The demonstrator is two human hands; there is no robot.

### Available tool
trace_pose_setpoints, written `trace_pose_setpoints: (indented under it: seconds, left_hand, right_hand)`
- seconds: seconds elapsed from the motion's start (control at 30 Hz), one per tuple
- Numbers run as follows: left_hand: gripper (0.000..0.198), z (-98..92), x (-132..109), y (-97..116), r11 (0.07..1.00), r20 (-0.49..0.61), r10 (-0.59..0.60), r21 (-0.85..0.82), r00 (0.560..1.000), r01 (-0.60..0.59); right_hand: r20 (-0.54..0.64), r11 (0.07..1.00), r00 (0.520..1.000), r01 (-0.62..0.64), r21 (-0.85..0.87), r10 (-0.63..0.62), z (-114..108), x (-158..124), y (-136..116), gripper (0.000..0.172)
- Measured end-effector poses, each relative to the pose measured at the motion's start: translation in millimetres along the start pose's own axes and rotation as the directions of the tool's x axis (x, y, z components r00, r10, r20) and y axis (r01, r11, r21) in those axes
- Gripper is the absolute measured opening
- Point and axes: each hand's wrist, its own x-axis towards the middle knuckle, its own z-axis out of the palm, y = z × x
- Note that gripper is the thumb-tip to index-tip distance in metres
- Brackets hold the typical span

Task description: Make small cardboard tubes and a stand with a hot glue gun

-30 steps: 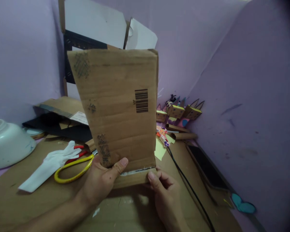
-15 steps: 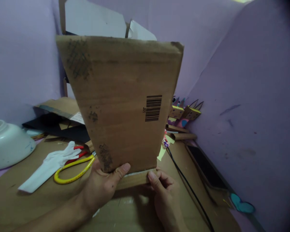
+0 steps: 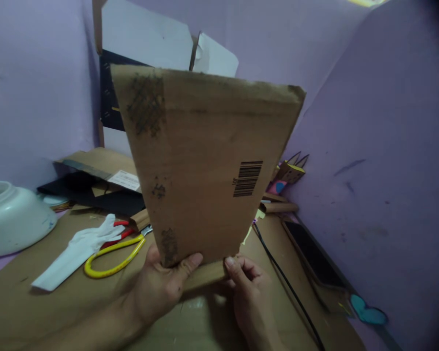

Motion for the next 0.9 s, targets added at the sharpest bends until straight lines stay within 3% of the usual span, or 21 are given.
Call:
trace_pose_setpoints:
  seconds: [0.17, 0.3, 0.53, 0.7, 0.8, 0.9]
  left_hand:
    - [0.026, -4.7, 10.7, -0.1, 0.999, -0.015, -0.038, 0.015, 0.999, 0.039]
    - [0.028, -6.7, 14.8, 0.6, 1.000, -0.032, -0.029, -0.012, 0.999, 0.029]
    - [0.027, -7.8, 12.0, 2.7, 0.995, 0.067, -0.094, -0.039, 0.993, 0.097]
    - [0.029, -9.8, 13.7, 2.1, 0.992, 0.074, -0.121, -0.036, 0.990, 0.124]
    - [0.031, -13.3, 16.3, 7.1, 0.989, 0.235, -0.093, -0.091, 0.968, 0.117]
    - [0.043, -18.0, 20.1, 12.8, 0.976, 0.495, -0.079, -0.139, 0.865, 0.169]
  right_hand:
    - [-0.037, 0.998, 0.998, -0.051, 0.040, 0.052, 10.2, 0.4, -12.2, 0.035]
    - [-0.086, 0.991, 0.996, -0.013, 0.131, 0.024, 15.5, 1.9, -18.6, 0.047]
    - [0.206, 0.997, 0.979, -0.004, 0.080, -0.012, 9.3, 2.7, -14.4, 0.040]
    - [0.199, 0.992, 0.980, -0.041, 0.120, 0.017, 13.0, 3.9, -13.7, 0.034]
    - [0.156, 0.985, 0.987, -0.068, 0.161, 0.043, 14.2, 6.0, -15.8, 0.030]
    - [0.095, 0.974, 0.993, -0.089, 0.210, 0.071, 13.2, 9.1, -18.8, 0.030]
